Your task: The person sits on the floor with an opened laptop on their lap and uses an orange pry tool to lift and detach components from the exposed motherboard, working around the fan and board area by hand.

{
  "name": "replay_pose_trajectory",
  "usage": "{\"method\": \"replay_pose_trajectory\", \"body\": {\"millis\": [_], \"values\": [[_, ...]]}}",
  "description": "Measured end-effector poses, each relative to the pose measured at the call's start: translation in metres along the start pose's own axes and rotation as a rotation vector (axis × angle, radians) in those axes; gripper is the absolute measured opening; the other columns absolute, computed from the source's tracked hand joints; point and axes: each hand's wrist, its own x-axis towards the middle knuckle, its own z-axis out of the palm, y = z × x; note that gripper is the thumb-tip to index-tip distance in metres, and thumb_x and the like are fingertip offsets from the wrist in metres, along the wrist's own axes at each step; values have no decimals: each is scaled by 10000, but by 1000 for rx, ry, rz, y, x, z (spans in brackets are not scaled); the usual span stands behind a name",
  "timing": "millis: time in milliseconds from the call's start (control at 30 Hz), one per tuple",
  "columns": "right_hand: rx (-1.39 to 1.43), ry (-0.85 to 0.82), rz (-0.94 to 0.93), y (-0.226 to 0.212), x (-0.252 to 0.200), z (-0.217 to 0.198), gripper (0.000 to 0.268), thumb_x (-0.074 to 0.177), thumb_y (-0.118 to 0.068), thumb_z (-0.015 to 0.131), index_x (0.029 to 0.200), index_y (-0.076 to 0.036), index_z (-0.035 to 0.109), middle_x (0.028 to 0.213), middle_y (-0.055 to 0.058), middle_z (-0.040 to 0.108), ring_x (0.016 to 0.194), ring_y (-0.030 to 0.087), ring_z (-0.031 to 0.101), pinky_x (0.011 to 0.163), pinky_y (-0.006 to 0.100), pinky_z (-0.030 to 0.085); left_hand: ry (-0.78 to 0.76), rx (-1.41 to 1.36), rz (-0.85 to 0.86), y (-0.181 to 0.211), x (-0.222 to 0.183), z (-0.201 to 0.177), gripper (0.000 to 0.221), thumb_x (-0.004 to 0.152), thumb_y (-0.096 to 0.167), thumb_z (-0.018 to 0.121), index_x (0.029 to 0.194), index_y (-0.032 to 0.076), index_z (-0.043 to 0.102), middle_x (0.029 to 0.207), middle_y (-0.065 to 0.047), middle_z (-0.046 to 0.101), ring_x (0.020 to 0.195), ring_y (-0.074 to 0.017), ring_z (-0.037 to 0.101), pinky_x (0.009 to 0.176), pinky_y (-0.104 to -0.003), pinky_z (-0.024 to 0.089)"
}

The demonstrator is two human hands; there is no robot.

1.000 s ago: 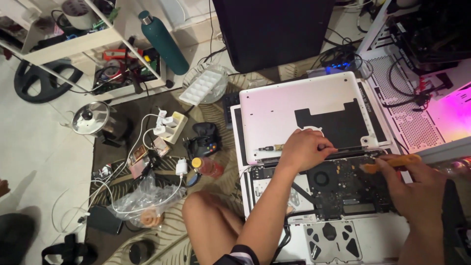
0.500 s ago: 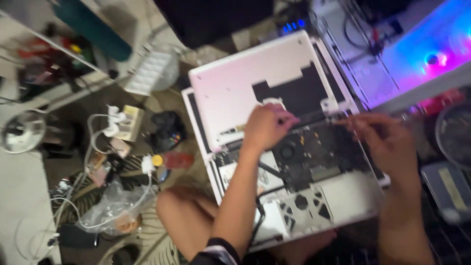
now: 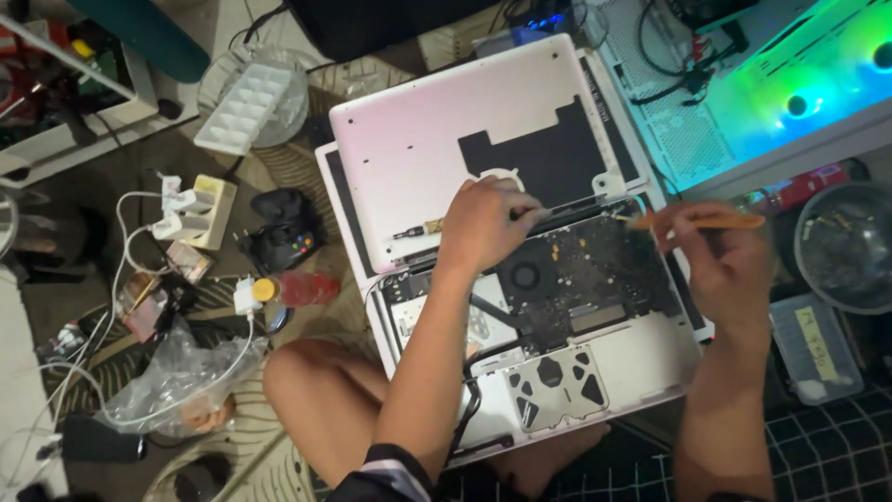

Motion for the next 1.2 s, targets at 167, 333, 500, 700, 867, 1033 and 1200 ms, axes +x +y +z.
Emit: {"method": "replay_pose_trajectory", "body": {"millis": [167,333,500,700,867,1033,1200], "values": [[-253,31,-18,-8,-3,-4,96,1056,68,588,1145,38,605,1001,113,692,792,161,623,750,252,510,-17,-14,-28,6,3,-5,151,871,280,719,828,174,818,780,27,692,814,-201,619,861,-340,442],[-301,-22,15,-25,-20,-17,101,1006,104,602,1084,68,654,983,127,711,801,171,637,753,255,530,-10,-12,-27,7,3,-2,156,870,279,714,834,174,824,794,15,688,851,-206,620,869,-342,433],[-236,-117,94,-38,-32,-28,82,944,76,627,996,76,690,1020,146,771,804,175,682,761,241,551,-59,28,-68,3,4,1,176,903,311,704,848,201,829,800,31,683,861,-179,611,881,-336,419],[-358,-139,53,-51,-36,-27,100,902,69,659,965,35,728,1012,83,776,631,106,571,574,209,434,-56,24,-68,-2,4,8,187,903,334,697,853,204,822,808,53,676,891,-162,612,898,-318,412],[-421,-137,187,-55,-40,-22,103,904,20,665,863,19,759,865,77,769,685,160,646,656,254,516,-71,28,-63,-2,7,6,191,900,338,693,846,207,819,803,48,672,880,-173,609,885,-329,412],[-465,-135,187,-51,-43,-23,109,917,33,668,898,7,772,915,72,765,592,140,579,555,232,408,-61,26,-53,-1,7,8,174,892,342,711,836,213,814,797,53,669,874,-161,613,884,-325,411],[-488,-111,41,-41,-48,-33,44,966,77,646,1001,56,665,1024,120,767,705,173,676,663,256,522,-50,16,-42,0,7,8,177,892,333,711,842,205,822,804,43,672,866,-167,624,883,-323,416]]}}
